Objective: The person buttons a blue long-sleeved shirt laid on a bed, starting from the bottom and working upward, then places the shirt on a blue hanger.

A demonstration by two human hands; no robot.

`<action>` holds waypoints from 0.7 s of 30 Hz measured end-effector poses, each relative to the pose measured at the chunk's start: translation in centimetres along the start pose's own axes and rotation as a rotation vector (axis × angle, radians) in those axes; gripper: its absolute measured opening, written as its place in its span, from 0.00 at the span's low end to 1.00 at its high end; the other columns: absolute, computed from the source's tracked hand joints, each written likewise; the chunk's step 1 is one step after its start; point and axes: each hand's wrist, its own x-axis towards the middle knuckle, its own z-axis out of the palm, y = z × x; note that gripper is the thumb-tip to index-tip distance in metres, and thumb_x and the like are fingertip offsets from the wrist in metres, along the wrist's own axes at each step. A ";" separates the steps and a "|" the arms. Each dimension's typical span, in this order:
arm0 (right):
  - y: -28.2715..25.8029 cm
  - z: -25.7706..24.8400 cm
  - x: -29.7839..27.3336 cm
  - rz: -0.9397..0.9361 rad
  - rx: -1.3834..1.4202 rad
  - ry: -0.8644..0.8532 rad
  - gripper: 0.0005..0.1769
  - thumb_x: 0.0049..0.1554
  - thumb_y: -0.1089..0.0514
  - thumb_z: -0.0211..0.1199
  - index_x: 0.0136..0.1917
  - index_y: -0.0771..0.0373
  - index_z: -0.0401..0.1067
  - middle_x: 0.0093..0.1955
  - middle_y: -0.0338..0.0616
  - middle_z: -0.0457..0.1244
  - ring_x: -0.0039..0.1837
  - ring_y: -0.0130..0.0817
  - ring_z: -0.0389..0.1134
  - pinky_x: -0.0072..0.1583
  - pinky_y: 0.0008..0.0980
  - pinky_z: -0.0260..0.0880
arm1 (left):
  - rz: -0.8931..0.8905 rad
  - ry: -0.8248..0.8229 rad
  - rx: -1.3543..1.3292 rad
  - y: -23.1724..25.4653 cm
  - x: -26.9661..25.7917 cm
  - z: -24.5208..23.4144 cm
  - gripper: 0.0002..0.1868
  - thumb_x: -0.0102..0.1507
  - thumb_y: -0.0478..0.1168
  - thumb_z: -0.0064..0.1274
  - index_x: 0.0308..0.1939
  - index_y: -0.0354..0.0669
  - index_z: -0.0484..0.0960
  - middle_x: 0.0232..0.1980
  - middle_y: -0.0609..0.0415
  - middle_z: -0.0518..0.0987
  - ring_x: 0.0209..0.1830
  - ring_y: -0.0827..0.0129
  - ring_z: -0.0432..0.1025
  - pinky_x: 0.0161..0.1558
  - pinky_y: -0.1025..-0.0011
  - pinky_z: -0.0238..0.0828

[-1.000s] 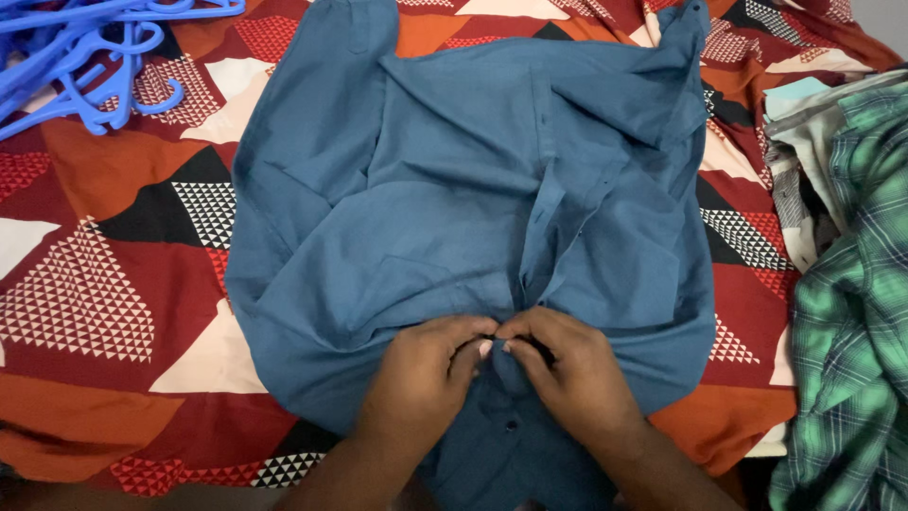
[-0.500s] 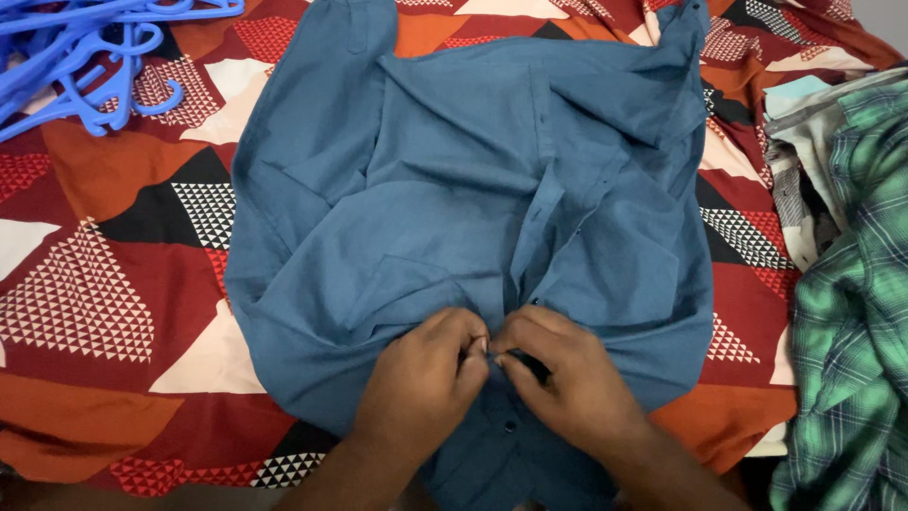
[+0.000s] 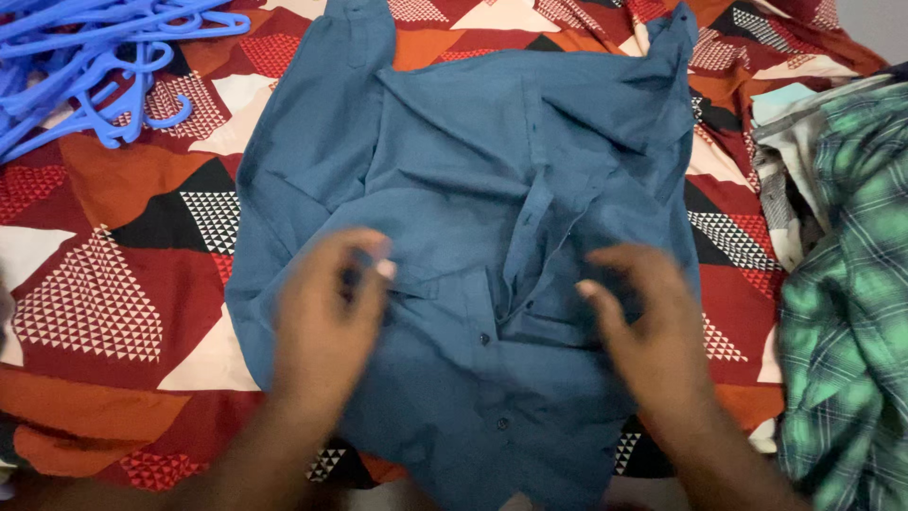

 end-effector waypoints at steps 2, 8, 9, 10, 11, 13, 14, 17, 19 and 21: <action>2.8 -1.0 0.0 -0.004 -0.216 0.115 0.29 0.55 0.53 0.70 0.66 0.64 0.68 0.63 0.60 0.62 0.66 0.55 0.62 0.66 0.46 0.62 | 0.080 0.132 0.280 -1.7 0.9 -2.3 0.21 0.63 0.40 0.61 0.60 0.42 0.78 0.57 0.46 0.79 0.59 0.53 0.71 0.61 0.57 0.66; 8.9 -0.7 -0.8 0.499 -0.384 0.006 0.44 0.52 0.41 0.73 0.72 0.64 0.60 0.62 0.72 0.61 0.63 0.64 0.63 0.62 0.53 0.63 | -0.197 0.169 0.462 -6.0 1.8 -5.6 0.41 0.58 0.47 0.67 0.68 0.33 0.67 0.59 0.33 0.75 0.57 0.43 0.71 0.56 0.53 0.67; 9.1 -0.4 -0.8 0.531 -0.281 -0.013 0.43 0.54 0.42 0.71 0.72 0.65 0.58 0.61 0.72 0.62 0.63 0.63 0.65 0.62 0.52 0.64 | -0.309 0.127 0.377 -6.3 1.7 -5.7 0.41 0.59 0.47 0.66 0.70 0.33 0.65 0.58 0.34 0.76 0.55 0.43 0.72 0.55 0.53 0.68; 9.2 0.0 -0.9 0.561 -0.177 -0.033 0.42 0.55 0.42 0.68 0.73 0.65 0.57 0.61 0.72 0.64 0.63 0.62 0.67 0.63 0.52 0.66 | -0.352 0.116 0.321 -6.5 1.6 -5.4 0.40 0.59 0.47 0.65 0.69 0.34 0.66 0.56 0.33 0.77 0.54 0.43 0.73 0.54 0.53 0.69; 9.1 0.4 -1.0 0.545 -0.153 -0.044 0.41 0.55 0.44 0.68 0.73 0.65 0.57 0.60 0.72 0.64 0.63 0.64 0.67 0.63 0.52 0.66 | -0.395 0.101 0.267 -6.6 1.5 -4.8 0.39 0.59 0.47 0.64 0.69 0.35 0.66 0.54 0.32 0.78 0.52 0.42 0.74 0.53 0.53 0.70; 8.9 1.3 -1.4 0.515 -0.112 -0.065 0.40 0.56 0.46 0.67 0.73 0.66 0.57 0.59 0.73 0.66 0.62 0.66 0.68 0.63 0.52 0.67 | -0.381 0.059 0.251 -6.5 1.1 -4.3 0.36 0.60 0.45 0.62 0.69 0.35 0.66 0.53 0.29 0.79 0.53 0.39 0.75 0.54 0.52 0.71; 9.0 1.4 -1.7 0.505 -0.115 -0.071 0.40 0.55 0.48 0.67 0.74 0.65 0.56 0.60 0.73 0.65 0.62 0.66 0.68 0.63 0.53 0.67 | -0.323 0.032 0.289 -6.4 0.7 -3.8 0.35 0.62 0.44 0.61 0.69 0.34 0.66 0.53 0.26 0.78 0.54 0.36 0.74 0.55 0.51 0.71; 9.1 1.1 -2.0 0.476 -0.133 -0.089 0.41 0.54 0.53 0.68 0.75 0.64 0.55 0.61 0.72 0.65 0.63 0.67 0.67 0.64 0.53 0.66 | -0.426 -0.049 0.358 -5.7 0.2 -4.1 0.32 0.64 0.41 0.57 0.70 0.37 0.65 0.54 0.24 0.79 0.56 0.33 0.74 0.57 0.49 0.69; 9.0 0.3 -2.0 0.468 -0.153 -0.108 0.41 0.53 0.55 0.69 0.74 0.63 0.56 0.63 0.70 0.64 0.64 0.67 0.67 0.64 0.53 0.66 | -0.514 -0.107 0.417 -5.2 0.4 -5.0 0.32 0.63 0.41 0.57 0.70 0.39 0.65 0.54 0.25 0.79 0.56 0.34 0.73 0.57 0.48 0.68; 8.3 -0.7 -2.1 0.562 -0.177 -0.186 0.42 0.51 0.54 0.71 0.74 0.59 0.57 0.62 0.67 0.65 0.65 0.63 0.67 0.64 0.52 0.67 | -0.531 -0.172 0.500 -4.6 0.8 -6.3 0.33 0.62 0.41 0.59 0.68 0.38 0.65 0.55 0.27 0.78 0.57 0.35 0.73 0.58 0.48 0.68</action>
